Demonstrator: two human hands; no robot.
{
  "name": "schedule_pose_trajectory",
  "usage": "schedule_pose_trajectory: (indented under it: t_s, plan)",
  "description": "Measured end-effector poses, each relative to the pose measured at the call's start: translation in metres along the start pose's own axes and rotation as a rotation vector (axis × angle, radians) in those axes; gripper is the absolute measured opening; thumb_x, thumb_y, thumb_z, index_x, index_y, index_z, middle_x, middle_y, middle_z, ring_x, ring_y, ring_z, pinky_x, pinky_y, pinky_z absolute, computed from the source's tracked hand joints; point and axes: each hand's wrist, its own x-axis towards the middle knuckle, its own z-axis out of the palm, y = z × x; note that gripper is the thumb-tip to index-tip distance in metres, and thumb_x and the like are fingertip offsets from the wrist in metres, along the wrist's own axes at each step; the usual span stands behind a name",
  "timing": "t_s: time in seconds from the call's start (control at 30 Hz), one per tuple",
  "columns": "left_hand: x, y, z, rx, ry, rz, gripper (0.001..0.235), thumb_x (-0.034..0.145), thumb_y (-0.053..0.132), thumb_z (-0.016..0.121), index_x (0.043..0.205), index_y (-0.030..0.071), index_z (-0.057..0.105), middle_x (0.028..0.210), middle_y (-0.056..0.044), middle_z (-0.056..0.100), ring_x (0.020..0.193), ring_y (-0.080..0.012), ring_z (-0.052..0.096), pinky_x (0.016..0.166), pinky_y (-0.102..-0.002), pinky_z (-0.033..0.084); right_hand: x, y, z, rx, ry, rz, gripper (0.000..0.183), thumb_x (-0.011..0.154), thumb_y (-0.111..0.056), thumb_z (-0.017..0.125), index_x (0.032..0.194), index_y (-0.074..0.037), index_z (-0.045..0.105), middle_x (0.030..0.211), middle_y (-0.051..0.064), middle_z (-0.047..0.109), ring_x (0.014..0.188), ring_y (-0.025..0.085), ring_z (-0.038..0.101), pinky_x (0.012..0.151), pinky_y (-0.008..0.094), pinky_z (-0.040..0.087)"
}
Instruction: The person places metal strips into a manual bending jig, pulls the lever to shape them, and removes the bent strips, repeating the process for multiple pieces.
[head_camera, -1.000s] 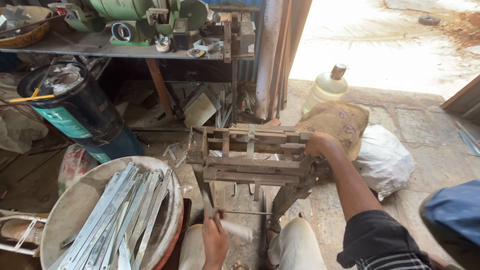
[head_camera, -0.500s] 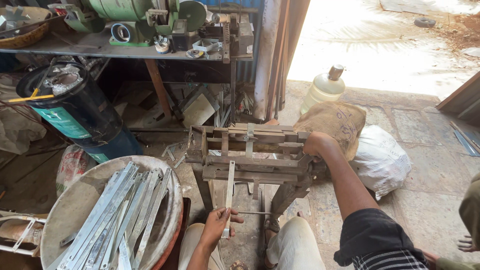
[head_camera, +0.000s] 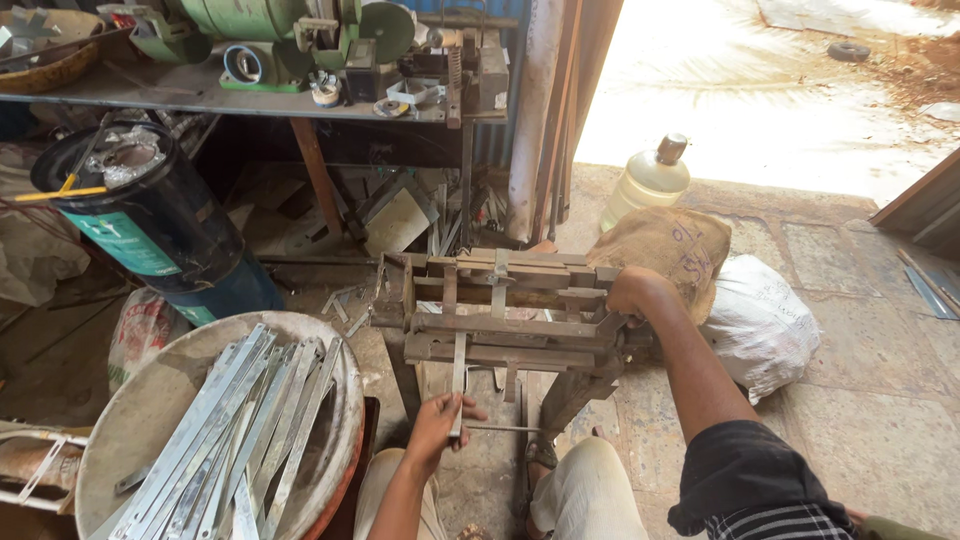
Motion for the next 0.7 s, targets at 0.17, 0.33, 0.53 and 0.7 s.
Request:
schedule_pose_trajectory:
  t_s: [0.17,0.33,0.53,0.7]
  plan:
    - [0.040,0.024,0.007,0.001,0.018,0.029,0.038,0.105,0.033,0.051,0.100,-0.002,0.065,0.090,-0.018,0.080,0.046,-0.0128,0.056,0.041,-0.026,0.043,-0.003,0.000,0.001,0.000,-0.001,0.000,0.027,0.091,-0.024,0.066,0.084,-0.002,0.080,0.072,0.011,0.076,0.063,0.021,0.072,0.062,0.038,0.056]
    - [0.061,0.027,0.006,-0.030,0.066,0.016,0.041,0.104,0.035,0.056,0.099,-0.005,0.065,0.089,-0.021,0.079,0.048,-0.0140,0.059,0.042,-0.026,0.043,-0.005,-0.001,-0.001,-0.002,-0.001,0.009,0.027,0.090,-0.024,0.067,0.082,-0.003,0.080,0.072,0.010,0.075,0.064,0.021,0.071,0.063,0.038,0.055]
    - [0.062,0.023,0.009,-0.044,0.074,0.047,0.038,0.104,0.033,0.054,0.102,-0.003,0.065,0.095,-0.019,0.080,0.048,-0.0139,0.059,0.041,-0.026,0.043,-0.008,-0.002,0.000,0.018,0.010,0.007,0.025,0.089,-0.023,0.066,0.081,-0.003,0.079,0.072,0.010,0.075,0.065,0.022,0.072,0.064,0.038,0.055]
    - [0.057,0.027,0.013,-0.041,0.075,0.055,0.036,0.105,0.030,0.051,0.106,-0.002,0.066,0.098,-0.018,0.080,0.049,-0.0129,0.059,0.042,-0.025,0.043,-0.006,-0.003,-0.002,-0.049,0.001,0.010,0.026,0.090,-0.022,0.064,0.080,-0.004,0.081,0.073,0.009,0.077,0.065,0.020,0.073,0.065,0.038,0.056]
